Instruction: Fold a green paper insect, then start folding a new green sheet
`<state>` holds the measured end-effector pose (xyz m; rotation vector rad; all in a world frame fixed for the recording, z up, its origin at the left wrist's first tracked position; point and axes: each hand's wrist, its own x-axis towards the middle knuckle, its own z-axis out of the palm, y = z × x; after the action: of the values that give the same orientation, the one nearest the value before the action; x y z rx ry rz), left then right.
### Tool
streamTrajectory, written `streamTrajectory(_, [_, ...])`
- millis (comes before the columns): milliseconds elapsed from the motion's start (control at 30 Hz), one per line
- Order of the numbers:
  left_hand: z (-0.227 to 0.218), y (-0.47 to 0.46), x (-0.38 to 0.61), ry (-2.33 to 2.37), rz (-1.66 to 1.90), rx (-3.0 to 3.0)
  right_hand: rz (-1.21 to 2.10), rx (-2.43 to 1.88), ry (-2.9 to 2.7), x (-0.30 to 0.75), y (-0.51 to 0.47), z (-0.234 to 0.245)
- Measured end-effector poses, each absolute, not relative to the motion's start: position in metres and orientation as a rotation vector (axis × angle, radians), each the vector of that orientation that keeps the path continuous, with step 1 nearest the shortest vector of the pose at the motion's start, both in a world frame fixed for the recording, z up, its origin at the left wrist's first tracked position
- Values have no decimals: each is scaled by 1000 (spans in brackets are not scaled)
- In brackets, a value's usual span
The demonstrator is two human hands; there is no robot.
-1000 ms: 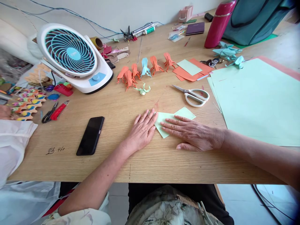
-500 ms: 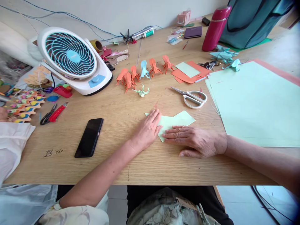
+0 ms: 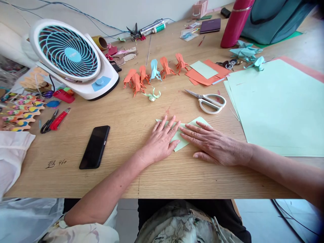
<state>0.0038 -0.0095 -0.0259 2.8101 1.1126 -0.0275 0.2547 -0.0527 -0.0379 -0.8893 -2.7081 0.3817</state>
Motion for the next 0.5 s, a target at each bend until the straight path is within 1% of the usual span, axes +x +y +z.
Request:
streamTrajectory(367, [-18, -7, 6, 1090, -148, 2750, 433, -841, -2790, 259, -55, -31])
streamTrajectory(500, [-18, -5, 5, 1078, -168, 2738, 457, -891, -2750, 265, -74, -22])
